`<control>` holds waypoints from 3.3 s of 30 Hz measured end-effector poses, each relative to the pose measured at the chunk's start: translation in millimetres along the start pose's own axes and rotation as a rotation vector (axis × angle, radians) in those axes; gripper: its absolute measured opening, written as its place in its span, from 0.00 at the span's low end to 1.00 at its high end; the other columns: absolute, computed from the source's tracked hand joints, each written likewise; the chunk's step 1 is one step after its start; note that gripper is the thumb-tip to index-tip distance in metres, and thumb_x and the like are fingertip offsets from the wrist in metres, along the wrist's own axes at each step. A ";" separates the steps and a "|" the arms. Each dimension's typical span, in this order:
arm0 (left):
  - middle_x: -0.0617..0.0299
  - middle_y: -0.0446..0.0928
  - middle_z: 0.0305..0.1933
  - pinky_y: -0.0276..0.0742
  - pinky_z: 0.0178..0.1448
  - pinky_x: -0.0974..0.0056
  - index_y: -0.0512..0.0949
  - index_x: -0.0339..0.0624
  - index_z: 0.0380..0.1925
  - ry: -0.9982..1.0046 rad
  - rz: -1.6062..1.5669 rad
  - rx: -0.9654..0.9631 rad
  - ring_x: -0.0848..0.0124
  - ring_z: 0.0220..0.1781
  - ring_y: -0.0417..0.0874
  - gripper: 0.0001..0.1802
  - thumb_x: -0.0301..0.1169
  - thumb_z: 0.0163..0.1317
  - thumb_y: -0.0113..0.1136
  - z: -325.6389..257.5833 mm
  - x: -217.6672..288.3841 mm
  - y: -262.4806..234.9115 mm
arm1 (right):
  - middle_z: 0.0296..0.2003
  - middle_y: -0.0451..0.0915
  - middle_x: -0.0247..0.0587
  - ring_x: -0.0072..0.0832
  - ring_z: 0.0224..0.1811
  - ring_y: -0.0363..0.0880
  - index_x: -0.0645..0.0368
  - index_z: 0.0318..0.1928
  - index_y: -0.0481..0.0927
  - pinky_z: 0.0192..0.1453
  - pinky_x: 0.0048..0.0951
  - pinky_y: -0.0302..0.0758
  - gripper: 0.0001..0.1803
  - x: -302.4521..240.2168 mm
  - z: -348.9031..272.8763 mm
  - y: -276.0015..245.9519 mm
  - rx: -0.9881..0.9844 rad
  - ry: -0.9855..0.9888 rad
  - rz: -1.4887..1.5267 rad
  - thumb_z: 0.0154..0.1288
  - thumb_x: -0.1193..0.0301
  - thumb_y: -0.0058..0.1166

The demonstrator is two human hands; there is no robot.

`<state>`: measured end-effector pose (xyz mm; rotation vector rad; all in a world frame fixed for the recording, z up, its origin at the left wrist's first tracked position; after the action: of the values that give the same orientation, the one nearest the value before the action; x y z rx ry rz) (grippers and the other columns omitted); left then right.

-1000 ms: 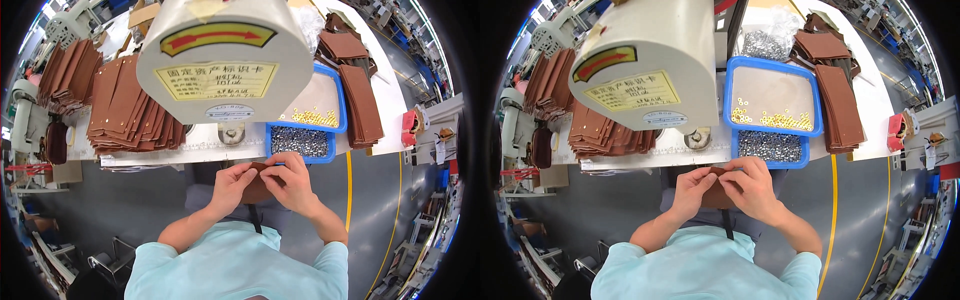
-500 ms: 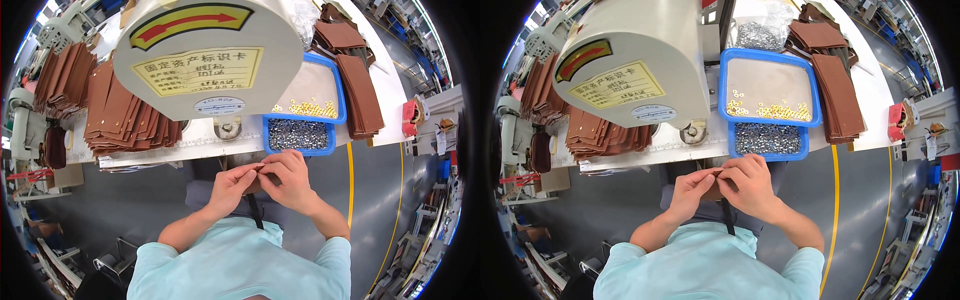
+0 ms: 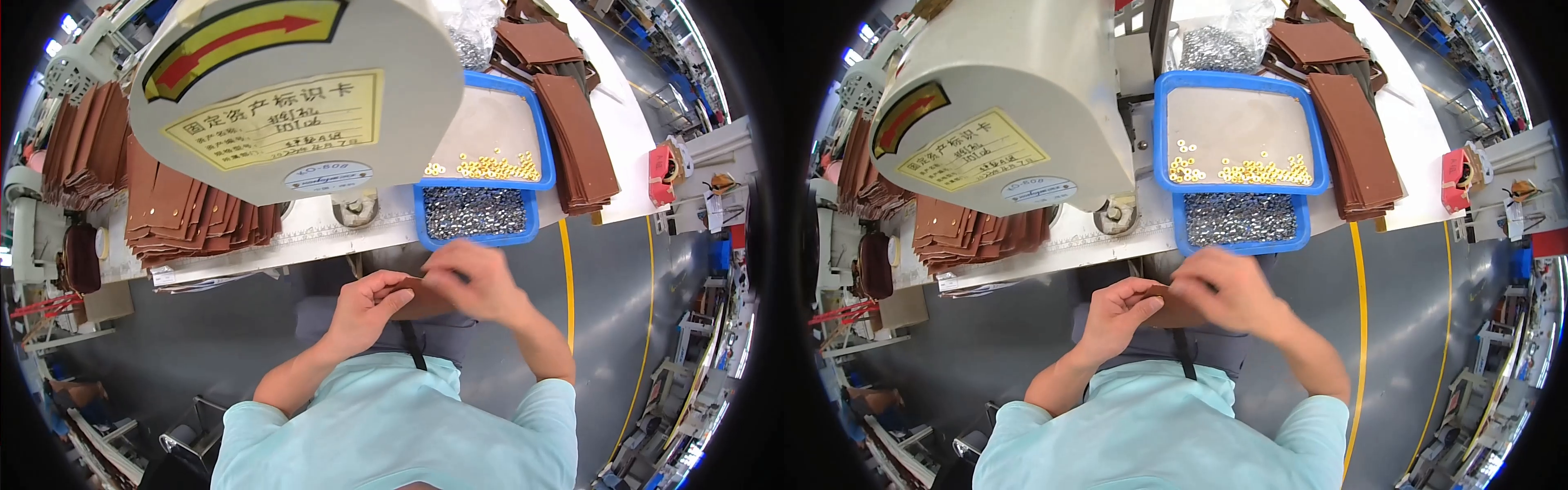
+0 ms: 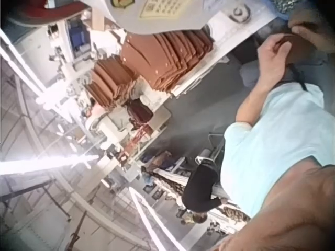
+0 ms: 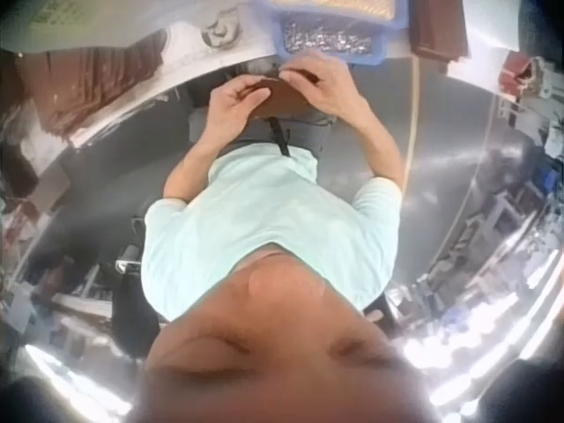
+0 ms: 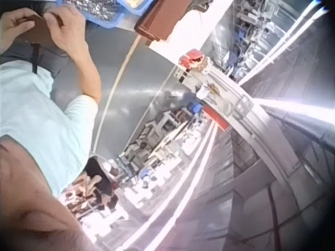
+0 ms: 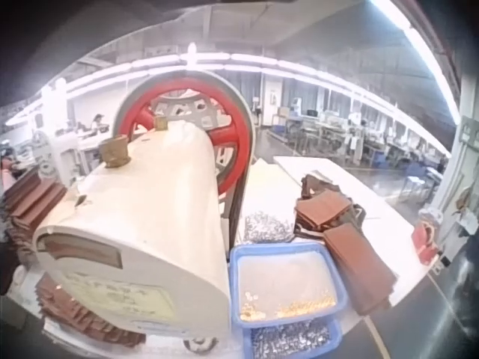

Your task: Attaching metal rivets and components to leather panels using a machine.

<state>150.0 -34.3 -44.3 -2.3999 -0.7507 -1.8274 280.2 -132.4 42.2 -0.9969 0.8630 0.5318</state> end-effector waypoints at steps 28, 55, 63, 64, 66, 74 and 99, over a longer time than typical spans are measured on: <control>0.52 0.84 0.39 0.89 0.37 0.63 0.83 0.34 0.39 1.181 0.643 -0.110 0.60 0.38 0.90 0.17 0.19 0.46 0.74 -38.8 79.6 36.6 | 0.36 0.91 0.44 0.26 0.40 0.90 0.65 0.36 0.89 0.45 0.26 0.84 0.06 -7.1 -22.4 -3.8 -0.052 0.393 0.421 0.56 0.82 0.68; 0.58 0.81 0.36 0.81 0.29 0.66 0.84 0.36 0.39 1.046 0.896 -0.003 0.67 0.30 0.84 0.18 0.22 0.44 0.76 -38.7 85.5 42.9 | 0.29 0.87 0.40 0.34 0.27 0.85 0.60 0.45 0.88 0.30 0.32 0.80 0.14 -50.5 -11.6 -8.1 -0.059 -0.058 -0.042 0.56 0.77 0.69; 0.59 0.83 0.38 0.83 0.34 0.62 0.86 0.40 0.39 0.613 0.805 -0.044 0.64 0.31 0.85 0.10 0.23 0.57 0.74 -21.3 70.7 32.9 | 0.31 0.87 0.37 0.32 0.31 0.85 0.60 0.46 0.87 0.32 0.32 0.81 0.20 -41.0 -15.1 -1.3 -0.073 -0.163 -0.101 0.53 0.70 0.77; 0.58 0.83 0.38 0.83 0.35 0.61 0.86 0.39 0.39 0.580 0.814 -0.045 0.62 0.32 0.85 0.09 0.23 0.58 0.73 -19.2 70.4 33.4 | 0.32 0.87 0.38 0.32 0.31 0.85 0.59 0.46 0.88 0.32 0.33 0.81 0.19 -39.7 -14.5 -0.9 -0.089 -0.166 -0.103 0.53 0.71 0.76; 0.58 0.83 0.38 0.84 0.36 0.62 0.85 0.38 0.40 0.573 0.836 -0.052 0.63 0.33 0.86 0.09 0.22 0.59 0.72 -19.0 73.7 35.8 | 0.31 0.86 0.38 0.32 0.31 0.85 0.59 0.46 0.88 0.32 0.33 0.81 0.18 -39.6 -13.3 -1.7 -0.053 -0.153 -0.092 0.53 0.73 0.75; 0.54 0.87 0.46 0.89 0.49 0.61 0.78 0.37 0.60 0.289 0.611 -0.078 0.64 0.42 0.91 0.27 0.22 0.60 0.73 -6.9 71.9 41.2 | 0.30 0.83 0.40 0.37 0.30 0.84 0.58 0.40 0.82 0.32 0.35 0.80 0.16 -37.1 -15.9 3.7 0.047 -0.218 -0.027 0.49 0.84 0.70; 0.57 0.86 0.41 0.85 0.41 0.59 0.76 0.44 0.63 0.503 0.722 -0.375 0.57 0.41 0.89 0.30 0.36 0.61 0.72 -5.6 76.6 61.1 | 0.28 0.82 0.44 0.32 0.27 0.85 0.55 0.30 0.67 0.30 0.29 0.80 0.22 -27.3 -30.3 1.9 0.174 -0.279 0.055 0.44 0.89 0.68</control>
<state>183.6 -62.9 43.3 -1.8222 0.4736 -2.1595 251.9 -158.6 55.7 -0.7219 0.6754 0.6157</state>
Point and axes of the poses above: each hand's wrist, its own z-axis towards the middle knuckle, its own y-axis out of the palm, x = y × z, the point moved 9 cm from there along z, towards the middle knuckle
